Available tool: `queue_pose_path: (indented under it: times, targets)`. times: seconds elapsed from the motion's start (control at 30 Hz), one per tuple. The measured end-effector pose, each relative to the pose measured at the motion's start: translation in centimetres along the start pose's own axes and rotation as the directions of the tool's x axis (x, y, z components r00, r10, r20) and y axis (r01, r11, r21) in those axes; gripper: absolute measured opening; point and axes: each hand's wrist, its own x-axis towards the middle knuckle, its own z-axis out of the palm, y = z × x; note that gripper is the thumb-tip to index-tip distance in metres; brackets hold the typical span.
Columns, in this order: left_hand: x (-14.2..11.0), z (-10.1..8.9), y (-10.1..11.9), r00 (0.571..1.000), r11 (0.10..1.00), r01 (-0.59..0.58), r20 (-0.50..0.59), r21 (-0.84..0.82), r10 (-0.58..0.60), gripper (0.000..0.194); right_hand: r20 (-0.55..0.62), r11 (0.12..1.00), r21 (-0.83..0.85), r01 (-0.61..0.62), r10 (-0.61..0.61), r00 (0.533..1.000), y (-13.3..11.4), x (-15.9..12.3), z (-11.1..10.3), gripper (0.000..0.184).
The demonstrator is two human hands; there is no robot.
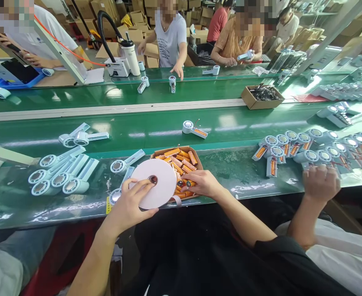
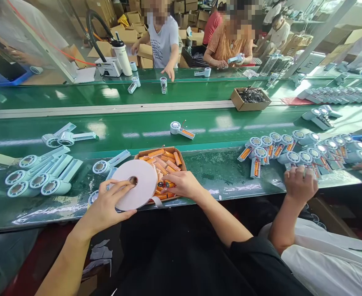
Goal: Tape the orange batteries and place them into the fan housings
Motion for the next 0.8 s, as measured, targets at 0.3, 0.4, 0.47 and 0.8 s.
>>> queue_pose_path:
  times: [0.3,0.4,0.47,0.8]
  targets:
    - [-1.8,-1.1,-1.2,0.979,0.997,-0.042,-0.195,0.061,0.053,0.056,0.114,0.954,0.039,-0.296,0.291,0.950,0.8,-0.9,-2.3,0.025]
    - [-2.2,-1.5,-0.5,0.950,0.990,-0.089,-0.289,0.113,0.119,0.056,0.147,0.777,0.384,-0.498,0.481,0.864,-0.4,-0.8,-3.9,0.048]
    - [-2.0,-1.5,0.5,0.930,0.980,-0.149,-0.320,0.130,0.183,0.056,0.197,0.600,0.641,-0.479,0.475,0.858,-1.9,-0.2,-4.7,0.049]
    - [-1.2,-1.8,2.5,0.891,0.949,-0.229,-0.346,0.218,0.295,0.051,0.273,0.413,0.755,-0.509,0.509,0.817,-5.0,1.5,-7.0,0.070]
